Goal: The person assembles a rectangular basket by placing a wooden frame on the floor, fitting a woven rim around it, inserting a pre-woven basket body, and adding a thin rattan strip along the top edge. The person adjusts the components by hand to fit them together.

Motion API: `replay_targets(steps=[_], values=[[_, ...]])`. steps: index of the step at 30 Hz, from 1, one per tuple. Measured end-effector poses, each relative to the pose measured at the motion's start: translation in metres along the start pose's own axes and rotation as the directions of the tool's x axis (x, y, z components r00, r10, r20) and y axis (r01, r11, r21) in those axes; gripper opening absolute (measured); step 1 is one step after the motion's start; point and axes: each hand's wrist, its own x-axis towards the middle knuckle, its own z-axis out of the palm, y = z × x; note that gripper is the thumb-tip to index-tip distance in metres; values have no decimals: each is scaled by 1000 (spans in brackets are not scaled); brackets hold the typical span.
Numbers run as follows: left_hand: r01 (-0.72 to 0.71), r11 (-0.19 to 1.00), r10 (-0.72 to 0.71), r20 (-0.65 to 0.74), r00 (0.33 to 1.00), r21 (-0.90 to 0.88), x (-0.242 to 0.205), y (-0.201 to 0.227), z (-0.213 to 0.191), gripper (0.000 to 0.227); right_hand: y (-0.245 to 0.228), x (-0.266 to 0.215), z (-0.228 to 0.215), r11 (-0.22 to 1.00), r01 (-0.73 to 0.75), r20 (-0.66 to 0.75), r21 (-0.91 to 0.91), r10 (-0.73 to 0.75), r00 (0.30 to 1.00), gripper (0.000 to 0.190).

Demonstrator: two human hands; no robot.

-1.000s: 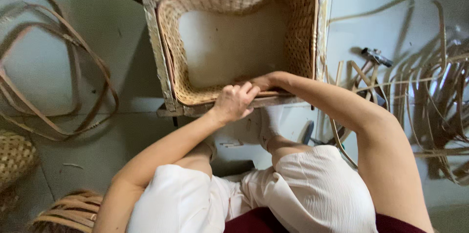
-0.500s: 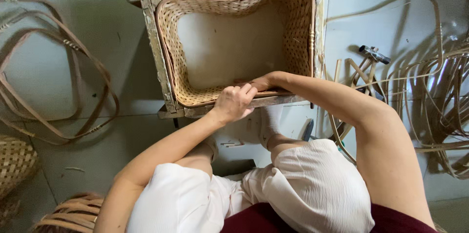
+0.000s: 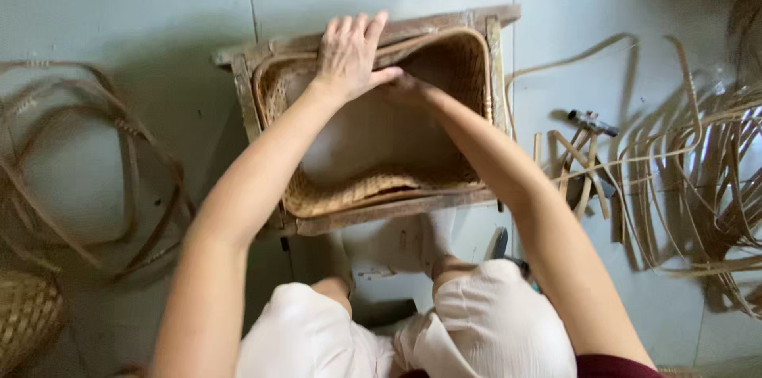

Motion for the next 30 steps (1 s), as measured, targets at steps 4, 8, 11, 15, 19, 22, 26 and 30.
replay_targets(steps=[4,8,11,15,19,22,26,30], values=[[-19,999,16,100,995,29,10,-19,27,77,-14,16,-3,987,-11,-35,-160,6,999,44],[-80,997,78,113,991,13,14,-28,37,68,-24,31,-10,975,-20,-17,-222,16,1000,40],[-165,973,174,-43,984,161,17,-32,43,67,-36,25,-15,965,-43,10,-258,47,999,37],[-174,974,179,-23,984,144,17,-32,40,69,-99,4,-4,925,-43,12,-378,51,999,34],[-123,991,120,68,990,49,15,-31,25,74,-180,-88,20,831,165,-60,-531,-232,971,32],[-160,986,156,-92,983,-46,1,-20,9,82,-183,-199,3,839,199,-534,-507,-486,691,31],[-40,974,-7,-207,978,-224,-48,24,-18,92,-98,-266,-28,629,-498,-795,-597,-386,467,21],[-13,933,-34,-124,992,-360,-88,63,-36,79,-17,-295,-14,284,-689,-741,-666,-358,569,20]])
